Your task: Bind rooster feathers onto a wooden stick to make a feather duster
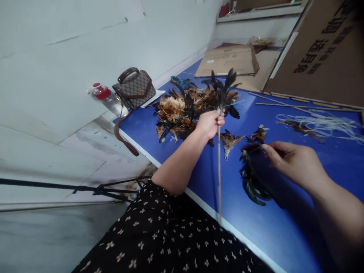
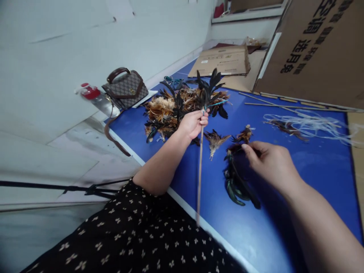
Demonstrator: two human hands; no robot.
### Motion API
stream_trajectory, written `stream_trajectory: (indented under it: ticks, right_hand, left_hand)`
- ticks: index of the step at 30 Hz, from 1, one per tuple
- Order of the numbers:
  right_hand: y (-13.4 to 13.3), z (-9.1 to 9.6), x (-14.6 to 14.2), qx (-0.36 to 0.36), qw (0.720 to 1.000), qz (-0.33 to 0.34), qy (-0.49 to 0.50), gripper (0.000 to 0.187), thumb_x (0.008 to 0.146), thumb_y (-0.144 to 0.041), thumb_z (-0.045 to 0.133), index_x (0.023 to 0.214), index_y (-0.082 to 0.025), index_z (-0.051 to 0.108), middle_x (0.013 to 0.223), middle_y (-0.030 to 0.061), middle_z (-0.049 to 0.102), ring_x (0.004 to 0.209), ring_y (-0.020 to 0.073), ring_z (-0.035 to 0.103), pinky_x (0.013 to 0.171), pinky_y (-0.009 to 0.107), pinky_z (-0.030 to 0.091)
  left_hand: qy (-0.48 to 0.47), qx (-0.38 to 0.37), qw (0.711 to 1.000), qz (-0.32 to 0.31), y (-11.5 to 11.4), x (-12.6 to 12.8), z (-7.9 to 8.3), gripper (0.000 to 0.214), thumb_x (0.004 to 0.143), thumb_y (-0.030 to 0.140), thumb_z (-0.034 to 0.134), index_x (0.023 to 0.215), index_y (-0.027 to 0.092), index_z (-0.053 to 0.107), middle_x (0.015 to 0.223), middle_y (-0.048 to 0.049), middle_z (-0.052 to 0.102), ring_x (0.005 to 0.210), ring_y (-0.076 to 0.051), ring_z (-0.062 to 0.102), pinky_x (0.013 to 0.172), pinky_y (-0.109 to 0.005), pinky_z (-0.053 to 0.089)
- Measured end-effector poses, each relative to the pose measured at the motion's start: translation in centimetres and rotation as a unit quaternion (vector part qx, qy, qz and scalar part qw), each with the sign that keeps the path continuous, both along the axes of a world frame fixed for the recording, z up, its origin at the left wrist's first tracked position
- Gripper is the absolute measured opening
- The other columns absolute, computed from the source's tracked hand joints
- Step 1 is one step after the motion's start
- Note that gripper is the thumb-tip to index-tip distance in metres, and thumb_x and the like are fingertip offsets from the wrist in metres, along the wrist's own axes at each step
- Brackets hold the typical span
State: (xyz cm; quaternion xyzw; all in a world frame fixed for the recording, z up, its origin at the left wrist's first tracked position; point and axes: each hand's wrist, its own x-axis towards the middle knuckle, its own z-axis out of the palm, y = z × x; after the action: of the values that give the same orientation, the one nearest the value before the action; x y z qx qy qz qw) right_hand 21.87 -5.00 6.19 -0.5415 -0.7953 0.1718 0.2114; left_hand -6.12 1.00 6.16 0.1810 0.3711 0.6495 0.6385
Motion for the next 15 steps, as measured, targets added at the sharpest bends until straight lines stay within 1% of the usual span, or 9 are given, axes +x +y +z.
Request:
stream_trajectory:
  ticks: [1, 3, 4, 6, 8, 10, 11, 13, 15]
  right_hand:
    - [0.5, -0.3, 0.6, 0.009, 1.000, -0.005, -0.017, 0.039, 0.101, -0.050, 0.063, 0.093, -0.016, 0.081, 0.073, 0.0072, 0.075, 0.062, 0.0184, 0.066, 0.062, 0.030, 0.043]
    - [1.2, -0.9, 1.4, 0.032, 0.999, 0.020, -0.027, 0.032, 0.100, -0.038, 0.065, 0.104, -0.015, 0.085, 0.091, 0.0112, 0.079, 0.079, 0.0213, 0.071, 0.072, 0.031, 0.047]
    - [1.4, -1.3, 1.5, 0.053, 0.997, 0.047, -0.027, 0.032, 0.101, -0.034, 0.063, 0.111, -0.015, 0.087, 0.098, 0.0126, 0.079, 0.086, 0.0221, 0.071, 0.076, 0.031, 0.049]
    - [1.4, -2.2, 1.5, 0.089, 0.988, 0.118, -0.036, 0.036, 0.105, -0.029, 0.058, 0.124, -0.017, 0.087, 0.106, 0.0137, 0.076, 0.092, 0.0219, 0.070, 0.082, 0.032, 0.050]
    - [1.1, -3.2, 1.1, 0.100, 0.974, 0.190, -0.066, 0.042, 0.105, -0.020, 0.053, 0.132, -0.023, 0.085, 0.113, 0.0133, 0.073, 0.092, 0.0210, 0.069, 0.082, 0.032, 0.051]
    - [0.9, -4.0, 0.6, 0.102, 0.960, 0.242, -0.098, 0.049, 0.101, -0.011, 0.052, 0.135, -0.027, 0.084, 0.119, 0.0125, 0.071, 0.093, 0.0212, 0.070, 0.080, 0.032, 0.051]
    - [0.8, -4.3, 0.3, 0.105, 0.954, 0.258, -0.109, 0.051, 0.099, -0.008, 0.052, 0.134, -0.027, 0.083, 0.120, 0.0123, 0.071, 0.093, 0.0213, 0.070, 0.079, 0.031, 0.052]
    - [0.8, -4.7, 0.0, 0.112, 0.948, 0.272, -0.117, 0.046, 0.099, -0.008, 0.053, 0.128, -0.025, 0.084, 0.115, 0.0119, 0.072, 0.090, 0.0213, 0.070, 0.076, 0.030, 0.052]
    - [0.9, -4.7, -0.2, 0.117, 0.950, 0.273, -0.095, 0.037, 0.102, -0.013, 0.052, 0.117, -0.022, 0.084, 0.110, 0.0116, 0.073, 0.087, 0.0207, 0.070, 0.075, 0.030, 0.052]
  left_hand:
    - [0.013, 0.002, 1.000, -0.025, 0.0, -0.4, 0.1, 0.017, 0.097, -0.003, 0.061, 0.084, 0.005, 0.067, 0.075, -0.0019, 0.057, 0.058, -0.002, 0.042, 0.055, -0.017, 0.029]
    - [0.037, 0.006, 0.997, -0.061, -0.1, -0.9, 0.3, 0.016, 0.097, -0.003, 0.062, 0.084, 0.004, 0.067, 0.073, -0.0020, 0.057, 0.056, -0.001, 0.040, 0.051, -0.015, 0.024]
    - [0.049, 0.009, 0.996, -0.067, -0.2, -1.1, 0.3, 0.016, 0.097, -0.003, 0.062, 0.083, 0.004, 0.067, 0.073, -0.0019, 0.057, 0.056, -0.001, 0.039, 0.050, -0.015, 0.023]
    - [0.073, 0.016, 0.995, -0.059, -0.2, -1.3, 0.3, 0.019, 0.097, -0.004, 0.061, 0.081, 0.005, 0.066, 0.072, -0.0021, 0.057, 0.055, 0.000, 0.038, 0.049, -0.014, 0.021]
    - [0.094, 0.020, 0.994, -0.049, -0.2, -1.3, 0.2, 0.022, 0.098, -0.004, 0.059, 0.079, 0.005, 0.066, 0.072, -0.0022, 0.057, 0.054, 0.000, 0.038, 0.048, -0.014, 0.021]
    - [0.110, 0.016, 0.992, -0.064, -0.4, -1.0, 0.1, 0.021, 0.099, -0.003, 0.060, 0.080, 0.004, 0.066, 0.071, -0.0019, 0.057, 0.053, -0.001, 0.039, 0.048, -0.014, 0.021]
    - [0.114, 0.014, 0.990, -0.079, -0.5, -0.8, 0.0, 0.020, 0.099, -0.002, 0.061, 0.080, 0.004, 0.067, 0.070, -0.0018, 0.056, 0.053, -0.001, 0.039, 0.048, -0.014, 0.021]
    - [0.118, 0.010, 0.987, -0.110, -0.8, -0.2, -0.1, 0.020, 0.099, -0.001, 0.062, 0.081, 0.004, 0.067, 0.069, -0.0020, 0.057, 0.052, -0.001, 0.039, 0.047, -0.014, 0.021]
    - [0.116, 0.011, 0.984, -0.131, -1.1, 0.6, -0.2, 0.022, 0.100, -0.001, 0.059, 0.080, 0.004, 0.067, 0.070, -0.0029, 0.058, 0.051, -0.001, 0.040, 0.047, -0.015, 0.022]
